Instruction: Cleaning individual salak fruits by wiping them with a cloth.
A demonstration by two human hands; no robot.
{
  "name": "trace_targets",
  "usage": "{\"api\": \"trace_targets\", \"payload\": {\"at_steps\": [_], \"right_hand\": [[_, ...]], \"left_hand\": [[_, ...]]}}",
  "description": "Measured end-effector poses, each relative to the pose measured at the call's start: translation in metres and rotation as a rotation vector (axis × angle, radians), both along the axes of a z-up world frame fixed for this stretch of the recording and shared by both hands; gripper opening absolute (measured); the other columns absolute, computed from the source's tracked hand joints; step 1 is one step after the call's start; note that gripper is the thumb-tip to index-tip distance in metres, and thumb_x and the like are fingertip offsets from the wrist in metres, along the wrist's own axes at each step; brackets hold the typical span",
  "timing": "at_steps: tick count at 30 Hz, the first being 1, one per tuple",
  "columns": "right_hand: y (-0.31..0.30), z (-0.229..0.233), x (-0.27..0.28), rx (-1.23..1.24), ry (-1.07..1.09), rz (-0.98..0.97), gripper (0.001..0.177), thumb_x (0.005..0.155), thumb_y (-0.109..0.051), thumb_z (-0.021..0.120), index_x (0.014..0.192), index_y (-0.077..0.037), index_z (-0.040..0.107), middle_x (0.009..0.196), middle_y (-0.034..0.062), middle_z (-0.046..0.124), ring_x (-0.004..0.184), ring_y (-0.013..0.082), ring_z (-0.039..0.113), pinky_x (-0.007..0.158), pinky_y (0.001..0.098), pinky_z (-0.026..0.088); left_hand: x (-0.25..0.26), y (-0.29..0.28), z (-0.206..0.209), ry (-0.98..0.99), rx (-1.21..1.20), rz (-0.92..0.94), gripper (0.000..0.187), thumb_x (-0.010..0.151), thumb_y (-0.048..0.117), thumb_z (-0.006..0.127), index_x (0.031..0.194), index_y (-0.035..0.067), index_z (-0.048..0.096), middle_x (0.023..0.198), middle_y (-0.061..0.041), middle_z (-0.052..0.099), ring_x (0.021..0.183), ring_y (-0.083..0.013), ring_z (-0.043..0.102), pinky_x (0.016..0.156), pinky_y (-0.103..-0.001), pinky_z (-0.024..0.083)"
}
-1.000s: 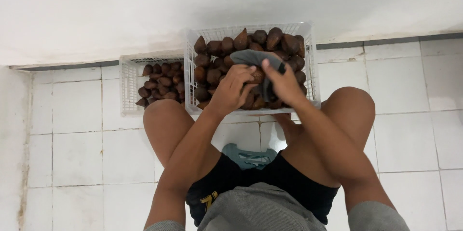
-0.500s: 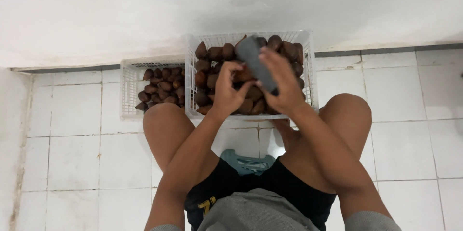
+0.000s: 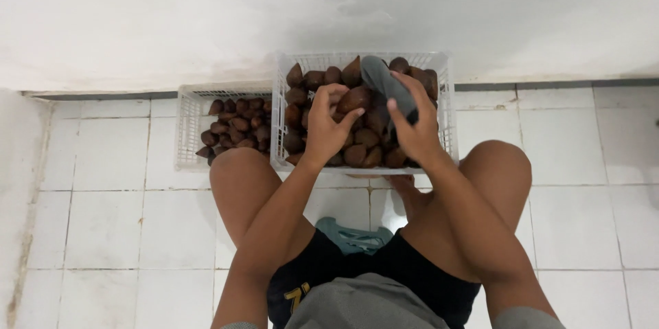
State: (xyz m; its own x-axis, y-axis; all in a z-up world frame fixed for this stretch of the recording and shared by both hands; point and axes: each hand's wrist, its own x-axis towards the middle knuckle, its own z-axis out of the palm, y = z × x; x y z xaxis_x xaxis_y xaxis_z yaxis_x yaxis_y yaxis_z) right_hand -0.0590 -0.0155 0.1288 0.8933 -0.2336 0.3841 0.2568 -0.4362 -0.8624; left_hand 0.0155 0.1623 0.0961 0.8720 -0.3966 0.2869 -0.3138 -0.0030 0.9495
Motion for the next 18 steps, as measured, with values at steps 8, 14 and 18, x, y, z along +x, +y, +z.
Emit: {"api": "trace_targets", "payload": {"at_steps": [8, 14, 18], "right_hand": [[0.023, -0.018, 0.006, -0.131, -0.083, 0.100, 0.045, 0.106, -0.018, 0.060, 0.146, -0.001, 0.051, 0.146, 0.0229, 0.050, 0.136, 0.0431, 0.049, 0.111, 0.0584, 0.041], [0.004, -0.022, 0.020, 0.932, 0.632, -0.190, 0.071, 0.090, -0.054, 0.077, 0.138, -0.006, 0.056, 0.135, 0.0187, 0.060, 0.122, 0.0372, 0.061, 0.098, 0.0588, 0.051], [0.000, -0.021, 0.018, 1.142, 0.416, -0.359, 0.057, 0.091, -0.042, 0.079, 0.126, 0.000, 0.063, 0.119, 0.0207, 0.068, 0.106, 0.0347, 0.070, 0.086, 0.0521, 0.059]], "left_hand": [[-0.010, -0.003, -0.008, 0.080, -0.074, -0.088, 0.034, 0.091, -0.004, 0.075, 0.108, 0.007, 0.048, 0.108, -0.012, 0.057, 0.113, -0.0314, 0.061, 0.102, -0.053, 0.050], [-0.008, 0.001, -0.001, -0.283, 0.019, -0.083, 0.033, 0.092, -0.004, 0.077, 0.101, 0.009, 0.048, 0.108, -0.012, 0.057, 0.111, -0.0372, 0.062, 0.100, -0.050, 0.051], [0.002, 0.006, 0.013, -0.180, -0.047, 0.021, 0.034, 0.094, 0.006, 0.078, 0.108, 0.012, 0.048, 0.113, -0.009, 0.055, 0.111, -0.0320, 0.060, 0.102, -0.047, 0.049]]}}
